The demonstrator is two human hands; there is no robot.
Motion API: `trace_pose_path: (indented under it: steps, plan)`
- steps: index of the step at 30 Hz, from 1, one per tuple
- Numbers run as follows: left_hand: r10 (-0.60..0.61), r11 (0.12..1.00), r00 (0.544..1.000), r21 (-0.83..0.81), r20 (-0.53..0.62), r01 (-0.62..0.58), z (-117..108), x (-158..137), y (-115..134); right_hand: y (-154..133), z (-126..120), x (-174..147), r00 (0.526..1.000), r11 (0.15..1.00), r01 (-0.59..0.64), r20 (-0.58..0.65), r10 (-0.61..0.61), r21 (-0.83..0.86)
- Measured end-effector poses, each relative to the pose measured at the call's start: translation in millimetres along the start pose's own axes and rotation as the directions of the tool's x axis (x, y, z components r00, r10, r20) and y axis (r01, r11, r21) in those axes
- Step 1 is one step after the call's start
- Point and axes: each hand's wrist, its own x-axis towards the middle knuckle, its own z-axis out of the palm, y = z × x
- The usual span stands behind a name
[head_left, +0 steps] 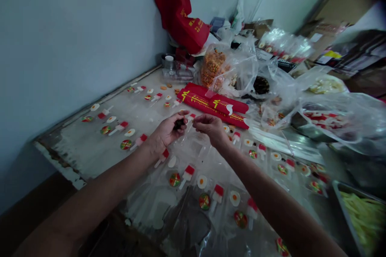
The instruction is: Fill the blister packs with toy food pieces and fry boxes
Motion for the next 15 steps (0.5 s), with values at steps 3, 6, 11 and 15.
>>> trace_pose_path:
  steps: [3,6,11,15]
  plan:
    - [0.051,0.999,0.987,0.000,-0.152,-0.051,-5.7,-5.4,23.3,-6.0,-12.1,28.5,0.999,0.985,0.036,0.004,-0.036,-0.167]
    - [0.055,0.998,0.977,0.017,-0.207,-0.053,-15.2,-12.8,42.8,-9.5,-12.7,60.7,0.997,0.954,-0.023,0.061,0.044,-0.298]
    - [-0.002,1.000,0.984,0.010,-0.180,0.004,-27.9,-23.0,45.6,-2.0,8.1,93.2,0.997,0.734,0.060,0.080,-0.007,-0.677]
    - [-0.039,0.999,0.991,-0.026,-0.125,0.036,-32.2,-30.0,43.0,3.9,13.2,102.2,0.992,0.513,0.112,0.065,-0.108,-0.851]
